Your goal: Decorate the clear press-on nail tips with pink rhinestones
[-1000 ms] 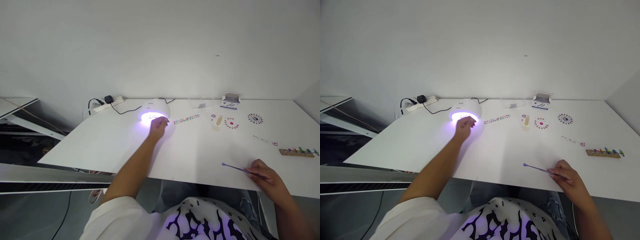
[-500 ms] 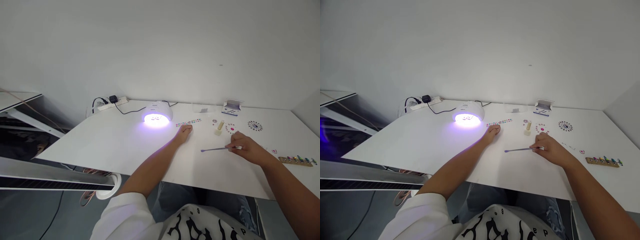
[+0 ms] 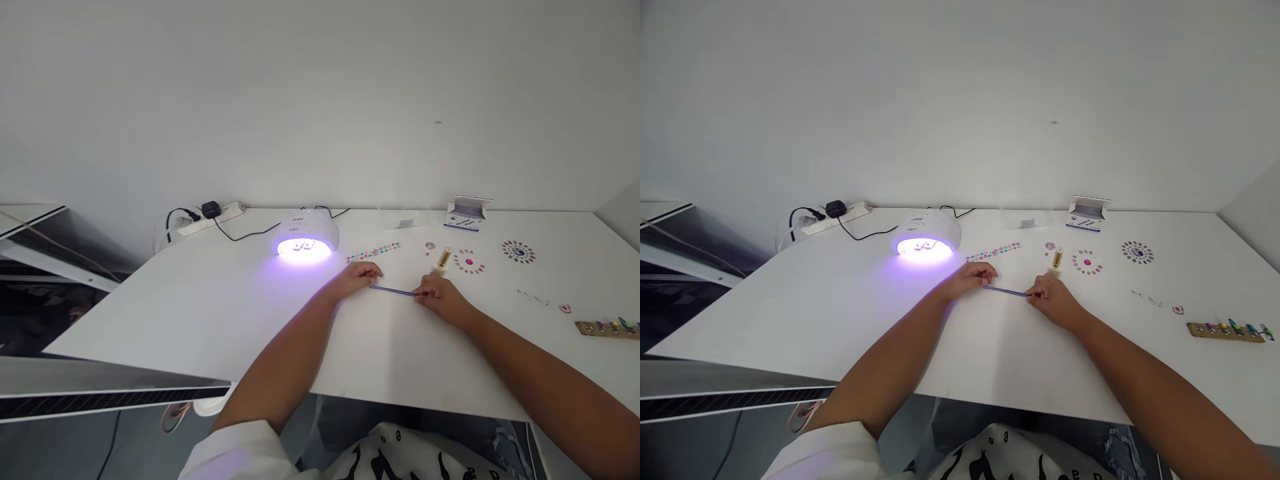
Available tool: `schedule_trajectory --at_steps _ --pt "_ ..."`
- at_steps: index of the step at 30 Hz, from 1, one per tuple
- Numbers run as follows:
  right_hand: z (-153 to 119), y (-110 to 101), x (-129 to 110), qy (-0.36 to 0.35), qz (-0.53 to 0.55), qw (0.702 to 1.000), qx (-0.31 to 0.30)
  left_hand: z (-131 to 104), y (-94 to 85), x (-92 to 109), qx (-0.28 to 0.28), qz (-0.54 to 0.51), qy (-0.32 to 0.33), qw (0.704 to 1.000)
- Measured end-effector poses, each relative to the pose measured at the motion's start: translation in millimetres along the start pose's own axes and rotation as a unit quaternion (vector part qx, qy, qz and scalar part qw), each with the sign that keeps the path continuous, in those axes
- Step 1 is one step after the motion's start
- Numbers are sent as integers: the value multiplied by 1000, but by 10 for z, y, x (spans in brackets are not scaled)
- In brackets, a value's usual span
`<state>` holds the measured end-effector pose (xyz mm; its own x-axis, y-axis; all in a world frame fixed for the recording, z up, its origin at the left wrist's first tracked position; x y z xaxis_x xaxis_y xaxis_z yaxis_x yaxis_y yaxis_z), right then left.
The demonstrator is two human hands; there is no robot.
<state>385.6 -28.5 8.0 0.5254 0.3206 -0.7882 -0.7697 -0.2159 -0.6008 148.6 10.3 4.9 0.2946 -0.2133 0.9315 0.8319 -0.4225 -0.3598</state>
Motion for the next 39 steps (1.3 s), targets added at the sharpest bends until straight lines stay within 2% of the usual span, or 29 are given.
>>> schedule_trajectory --at_steps 9,16,28,39 --pt "-6 35 -18 2 4 1000 -26 -126 59 128 -43 109 -11 993" --pt "-22 19 -15 -12 -23 999 -45 -129 111 165 -59 172 -5 983" --pt "-4 46 -55 -93 -115 986 -75 -124 97 196 -63 188 -8 980" --pt "16 10 -36 -83 -144 984 -63 -117 60 206 -60 176 -13 982"
Point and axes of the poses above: each hand's wrist, its own z-axis towards the middle knuckle, its own y-axis out of the palm, x = y × z, the point moved 4 cm from there along z, towards the middle knuckle, and after that the axes turned 6 degrees about x, right-handed, at the moved point
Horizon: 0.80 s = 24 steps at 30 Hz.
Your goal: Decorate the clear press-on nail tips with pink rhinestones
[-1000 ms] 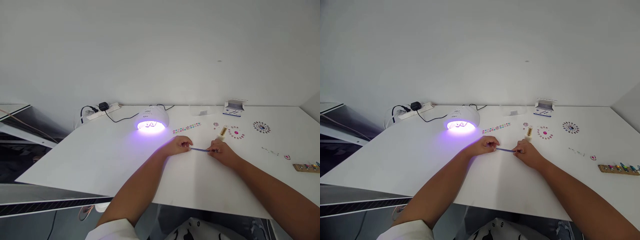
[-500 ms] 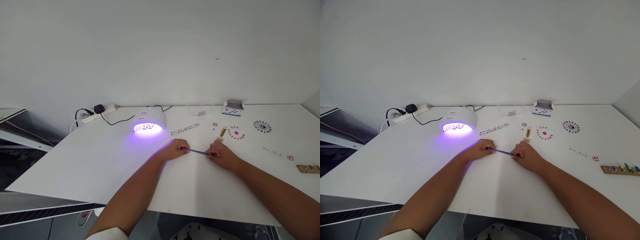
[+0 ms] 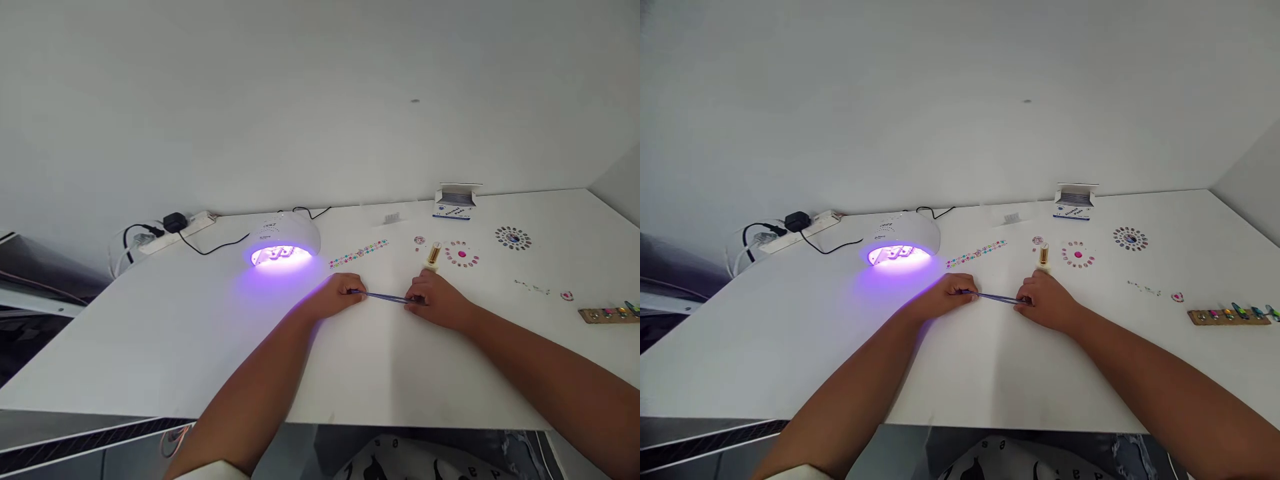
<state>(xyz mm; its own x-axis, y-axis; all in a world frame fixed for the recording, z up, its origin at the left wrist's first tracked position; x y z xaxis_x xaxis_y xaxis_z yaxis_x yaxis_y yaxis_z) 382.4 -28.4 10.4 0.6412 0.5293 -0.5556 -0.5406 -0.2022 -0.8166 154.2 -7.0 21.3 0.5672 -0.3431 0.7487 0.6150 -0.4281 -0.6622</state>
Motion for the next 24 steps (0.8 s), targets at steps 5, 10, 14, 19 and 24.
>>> schedule_trajectory --at_steps 5,10,14,19,24 --pt "-1 -18 -30 -4 -23 1000 -1 -5 -12 24 -4 -4 -7 1000" --pt "-13 -15 -55 -18 -44 999 4 -16 -19 19 -4 2 -12 1000" --pt "-33 0 -63 -38 -70 997 8 -21 -27 16 1 6 -13 1000" --pt "-41 -10 -70 -39 -72 997 3 -27 -28 -4 3 10 -17 1000" --pt "-45 -26 -68 -28 -60 998 -12 -37 -26 -12 1 14 -14 1000"
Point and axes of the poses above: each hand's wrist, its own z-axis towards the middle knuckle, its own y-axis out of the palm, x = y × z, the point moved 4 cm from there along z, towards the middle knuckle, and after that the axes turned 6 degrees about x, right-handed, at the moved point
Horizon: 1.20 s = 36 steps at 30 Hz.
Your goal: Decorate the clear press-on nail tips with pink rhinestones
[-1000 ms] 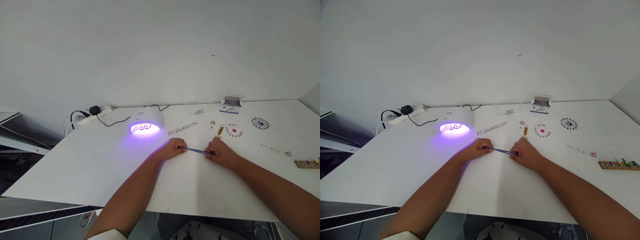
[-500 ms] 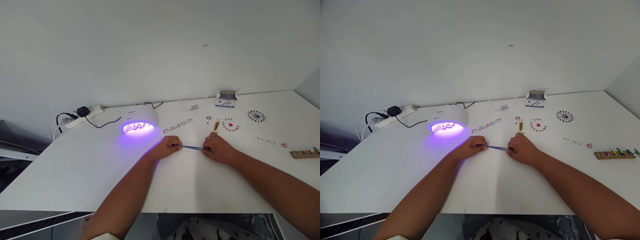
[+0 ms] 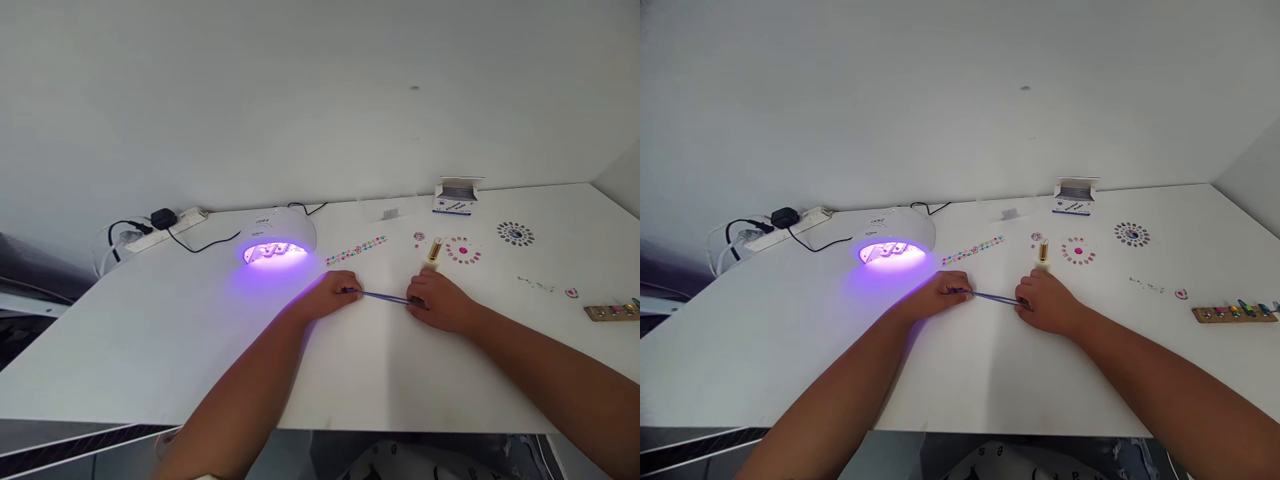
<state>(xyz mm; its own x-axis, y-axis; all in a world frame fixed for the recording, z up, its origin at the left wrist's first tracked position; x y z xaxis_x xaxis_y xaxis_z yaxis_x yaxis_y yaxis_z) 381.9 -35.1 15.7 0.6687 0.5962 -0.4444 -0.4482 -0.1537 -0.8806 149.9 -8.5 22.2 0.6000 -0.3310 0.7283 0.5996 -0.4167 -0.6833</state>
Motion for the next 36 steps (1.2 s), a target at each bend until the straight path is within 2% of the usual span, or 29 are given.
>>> schedule_trajectory --at_steps 11,36 --pt "-9 -7 11 -4 14 1000 7 -6 -35 -41 2 -9 8 1000" --pt "0 -45 -16 6 35 999 4 -18 -79 7 4 5 6 1000"
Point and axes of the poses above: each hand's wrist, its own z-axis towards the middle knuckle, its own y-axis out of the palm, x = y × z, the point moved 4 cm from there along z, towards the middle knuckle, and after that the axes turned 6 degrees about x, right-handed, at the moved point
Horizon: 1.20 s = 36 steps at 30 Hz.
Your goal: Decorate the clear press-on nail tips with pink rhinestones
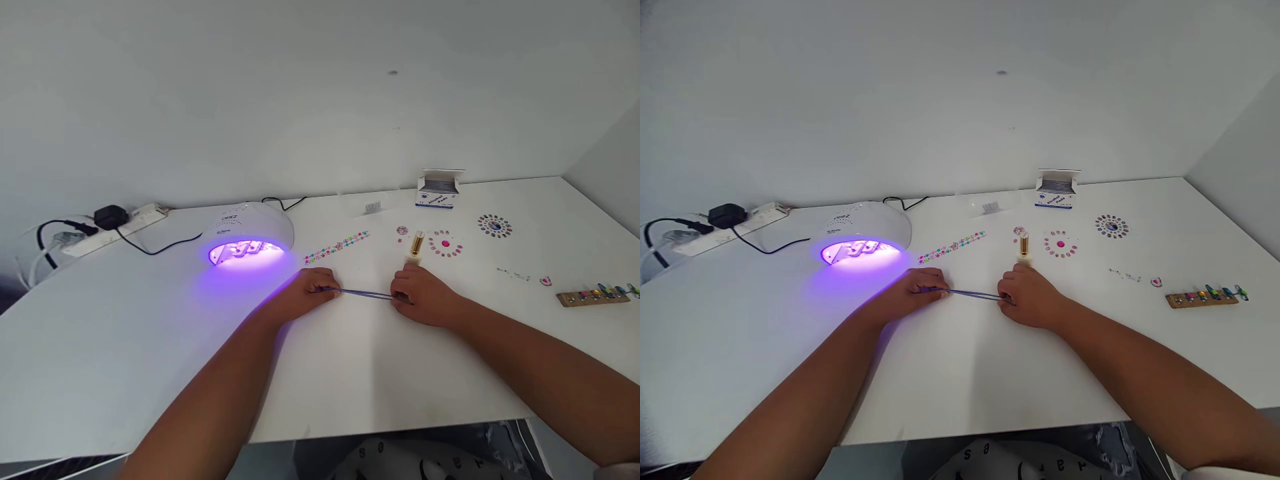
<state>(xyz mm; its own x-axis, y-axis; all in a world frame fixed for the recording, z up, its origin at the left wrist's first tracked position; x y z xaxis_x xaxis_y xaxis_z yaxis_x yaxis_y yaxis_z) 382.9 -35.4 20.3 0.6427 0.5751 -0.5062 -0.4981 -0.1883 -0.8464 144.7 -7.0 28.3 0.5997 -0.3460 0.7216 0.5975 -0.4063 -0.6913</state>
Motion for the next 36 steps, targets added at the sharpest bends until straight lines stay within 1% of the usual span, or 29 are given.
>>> schedule_trajectory --at_steps 6,15,19,25,29,36 --pt "12 11 -7 1 -11 1000 0 -1 21 -16 0 15 10 1000" --pt "26 21 -16 -7 -26 1000 -8 -38 134 104 -13 25 33 999" --pt "26 22 -9 -1 -26 1000 -8 -29 141 133 -13 32 46 998" --pt "33 16 -22 -14 -26 1000 -9 -33 135 183 -34 44 61 997" --pt "32 6 -27 -10 -29 999 -20 -29 131 183 -39 48 56 997" --pt "29 11 -22 -4 -20 1000 -12 -31 142 147 -51 58 38 996"
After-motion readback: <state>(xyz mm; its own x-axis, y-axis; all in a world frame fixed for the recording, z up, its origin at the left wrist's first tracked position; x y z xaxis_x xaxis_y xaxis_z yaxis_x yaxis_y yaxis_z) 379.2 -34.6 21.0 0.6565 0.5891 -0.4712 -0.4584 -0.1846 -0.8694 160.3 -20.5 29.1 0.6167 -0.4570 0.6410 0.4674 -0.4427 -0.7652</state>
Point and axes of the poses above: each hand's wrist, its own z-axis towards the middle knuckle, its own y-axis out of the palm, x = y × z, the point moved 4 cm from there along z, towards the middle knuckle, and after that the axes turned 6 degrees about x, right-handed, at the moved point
